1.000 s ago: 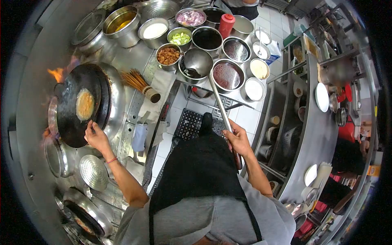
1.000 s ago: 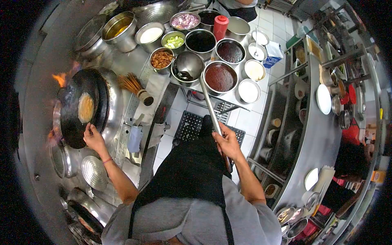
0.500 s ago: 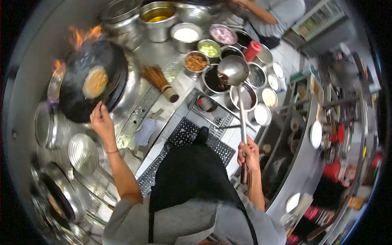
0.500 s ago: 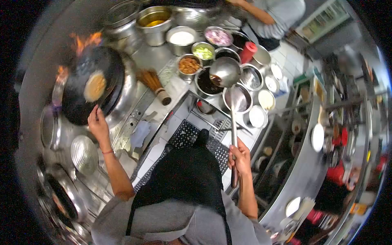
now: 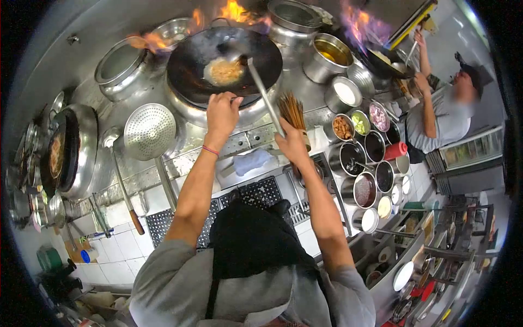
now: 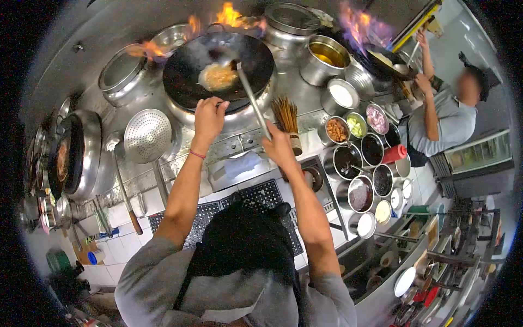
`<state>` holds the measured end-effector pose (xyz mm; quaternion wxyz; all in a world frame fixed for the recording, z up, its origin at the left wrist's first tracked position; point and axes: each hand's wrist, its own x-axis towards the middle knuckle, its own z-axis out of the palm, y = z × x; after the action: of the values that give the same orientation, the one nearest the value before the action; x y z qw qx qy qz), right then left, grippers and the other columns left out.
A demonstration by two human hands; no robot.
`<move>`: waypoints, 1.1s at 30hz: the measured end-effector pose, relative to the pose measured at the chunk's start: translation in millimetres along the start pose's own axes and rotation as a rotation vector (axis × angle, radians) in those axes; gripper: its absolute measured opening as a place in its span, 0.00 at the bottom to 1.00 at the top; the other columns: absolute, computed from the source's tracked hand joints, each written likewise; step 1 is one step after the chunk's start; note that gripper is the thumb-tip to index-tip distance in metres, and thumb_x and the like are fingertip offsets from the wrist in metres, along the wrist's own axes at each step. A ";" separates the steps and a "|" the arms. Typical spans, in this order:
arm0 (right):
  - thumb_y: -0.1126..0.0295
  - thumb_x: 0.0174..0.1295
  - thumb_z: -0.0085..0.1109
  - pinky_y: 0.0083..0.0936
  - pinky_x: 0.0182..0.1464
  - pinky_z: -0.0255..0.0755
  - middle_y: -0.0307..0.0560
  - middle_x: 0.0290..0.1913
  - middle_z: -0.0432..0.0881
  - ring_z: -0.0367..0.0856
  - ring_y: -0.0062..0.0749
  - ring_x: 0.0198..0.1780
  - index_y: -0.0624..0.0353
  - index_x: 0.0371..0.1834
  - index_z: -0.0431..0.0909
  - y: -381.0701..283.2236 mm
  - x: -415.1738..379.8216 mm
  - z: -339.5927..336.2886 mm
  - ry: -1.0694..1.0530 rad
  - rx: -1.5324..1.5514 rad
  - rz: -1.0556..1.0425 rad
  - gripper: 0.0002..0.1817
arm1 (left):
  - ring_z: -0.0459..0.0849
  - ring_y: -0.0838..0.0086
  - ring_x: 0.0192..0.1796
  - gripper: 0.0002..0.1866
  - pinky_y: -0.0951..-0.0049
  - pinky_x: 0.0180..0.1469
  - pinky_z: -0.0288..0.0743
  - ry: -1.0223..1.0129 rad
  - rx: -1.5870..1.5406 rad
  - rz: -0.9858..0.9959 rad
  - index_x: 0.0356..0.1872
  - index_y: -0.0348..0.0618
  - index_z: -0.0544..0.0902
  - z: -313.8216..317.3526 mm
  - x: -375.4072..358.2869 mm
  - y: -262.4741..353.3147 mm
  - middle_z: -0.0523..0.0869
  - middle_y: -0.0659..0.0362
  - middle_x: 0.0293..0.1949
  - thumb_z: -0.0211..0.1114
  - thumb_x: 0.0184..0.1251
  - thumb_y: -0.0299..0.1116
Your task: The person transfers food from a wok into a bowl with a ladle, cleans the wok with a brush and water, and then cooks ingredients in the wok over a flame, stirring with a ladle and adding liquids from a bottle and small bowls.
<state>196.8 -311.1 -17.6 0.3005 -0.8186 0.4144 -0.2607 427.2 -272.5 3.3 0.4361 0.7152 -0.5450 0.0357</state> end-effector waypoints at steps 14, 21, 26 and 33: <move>0.74 0.56 0.58 0.37 0.46 0.76 0.72 0.43 0.80 0.85 0.52 0.46 0.65 0.65 0.70 -15.8 5.2 17.3 0.045 0.048 0.012 0.29 | 0.80 0.52 0.38 0.09 0.58 0.47 0.69 0.012 -0.017 0.049 0.31 0.39 0.84 12.4 -2.7 -26.9 0.85 0.49 0.33 0.68 0.60 0.35; 0.73 0.55 0.58 0.34 0.40 0.77 0.64 0.34 0.82 0.83 0.42 0.34 0.64 0.69 0.66 7.5 -3.6 54.9 0.064 0.308 -0.060 0.34 | 0.79 0.52 0.48 0.10 0.57 0.53 0.68 -0.070 -0.083 0.018 0.40 0.38 0.86 17.0 1.9 -32.8 0.86 0.47 0.38 0.66 0.61 0.31; 0.70 0.65 0.57 0.18 0.24 0.70 0.37 0.26 0.76 0.76 0.16 0.28 0.57 0.73 0.62 -59.1 -43.0 14.0 -0.128 1.124 0.280 0.31 | 0.76 0.53 0.58 0.25 0.57 0.59 0.68 -0.013 -0.315 -0.029 0.63 0.32 0.70 21.4 -25.7 38.4 0.77 0.42 0.59 0.56 0.74 0.42; 0.63 0.69 0.57 0.28 0.35 0.75 0.44 0.32 0.79 0.79 0.26 0.32 0.58 0.70 0.66 -64.5 -88.3 -9.4 0.050 0.722 -0.123 0.28 | 0.61 0.84 0.18 0.17 0.78 0.22 0.62 -0.433 -1.289 -0.544 0.60 0.37 0.70 10.0 -32.4 117.8 0.62 0.67 0.21 0.54 0.73 0.30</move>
<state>178.2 -209.3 18.7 0.5436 -0.6766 0.2528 -0.4275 314.4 -257.9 49.1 0.6463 0.4176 -0.3348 -0.5439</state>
